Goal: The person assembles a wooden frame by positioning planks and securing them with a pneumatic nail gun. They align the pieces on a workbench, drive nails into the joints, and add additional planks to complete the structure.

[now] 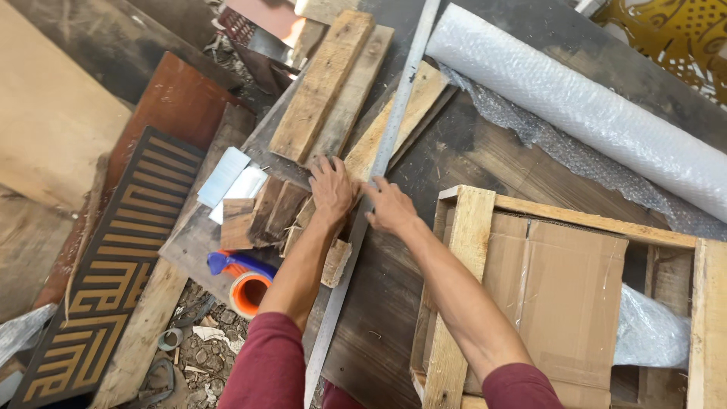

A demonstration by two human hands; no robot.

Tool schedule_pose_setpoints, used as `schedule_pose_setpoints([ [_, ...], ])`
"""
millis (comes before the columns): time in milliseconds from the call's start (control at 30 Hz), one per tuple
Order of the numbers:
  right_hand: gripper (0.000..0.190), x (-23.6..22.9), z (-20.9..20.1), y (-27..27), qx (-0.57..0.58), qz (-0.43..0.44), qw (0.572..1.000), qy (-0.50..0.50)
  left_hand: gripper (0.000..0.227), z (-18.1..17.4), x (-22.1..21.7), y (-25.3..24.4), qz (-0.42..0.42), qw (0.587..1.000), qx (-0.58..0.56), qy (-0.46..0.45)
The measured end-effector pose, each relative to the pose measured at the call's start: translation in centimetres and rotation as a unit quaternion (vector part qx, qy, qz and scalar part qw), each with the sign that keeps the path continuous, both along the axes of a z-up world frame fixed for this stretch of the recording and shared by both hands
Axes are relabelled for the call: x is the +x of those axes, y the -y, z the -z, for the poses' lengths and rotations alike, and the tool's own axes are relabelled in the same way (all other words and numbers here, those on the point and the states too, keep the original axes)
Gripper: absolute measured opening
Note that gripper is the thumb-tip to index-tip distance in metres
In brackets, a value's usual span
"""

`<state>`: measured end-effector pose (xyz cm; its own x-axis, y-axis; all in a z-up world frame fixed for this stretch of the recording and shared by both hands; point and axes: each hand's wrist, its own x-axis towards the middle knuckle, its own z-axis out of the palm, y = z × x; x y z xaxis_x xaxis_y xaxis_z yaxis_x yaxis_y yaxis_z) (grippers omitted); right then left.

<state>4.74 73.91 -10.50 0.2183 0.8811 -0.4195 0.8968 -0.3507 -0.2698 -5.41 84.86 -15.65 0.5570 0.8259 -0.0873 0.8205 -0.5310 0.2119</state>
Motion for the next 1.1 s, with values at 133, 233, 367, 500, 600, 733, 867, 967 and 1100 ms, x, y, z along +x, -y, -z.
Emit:
schedule_pose_setpoints([
  [133,0.076,1.2,1.4,-0.2,-0.042,-0.022,0.998,0.032,0.047,3.1,1.9,0.6,0.096,0.995,0.014,0.028],
  [233,0.075,2.0,0.8,0.1,-0.065,-0.002,0.996,0.059,0.059,4.8,3.3,0.9,0.084,0.994,0.057,0.043],
  [367,0.064,3.3,2.8,0.7,-0.073,0.099,0.992,0.004,0.077,0.8,4.4,-0.4,0.057,0.987,-0.15,0.015],
  [500,0.069,3.1,2.2,0.3,-0.043,0.172,0.981,-0.081,0.077,2.8,5.1,-1.2,-0.021,0.973,-0.219,0.074],
  [600,0.075,3.2,1.8,0.4,-0.032,0.21,0.972,-0.105,0.061,4.2,4.8,-1.4,-0.017,0.956,-0.268,0.119],
  [733,0.072,2.3,-2.5,-0.3,0.023,0.275,0.942,-0.192,0.043,0.2,4.9,-1.0,-0.043,0.934,-0.317,0.157],
  [867,0.087,2.4,-2.4,-0.7,0.052,0.33,0.91,-0.244,0.033,-3.8,4.0,-1.0,-0.065,0.923,-0.282,0.252],
  [967,0.088,2.5,-1.2,-0.3,0.063,0.327,0.914,-0.231,0.029,-4.9,2.5,-2.6,-0.092,0.919,-0.259,0.281],
  [1100,0.09,2.8,0.6,-0.1,0.058,0.317,0.921,-0.22,0.039,-0.7,0.2,-7.7,-0.113,0.928,-0.176,0.308],
])
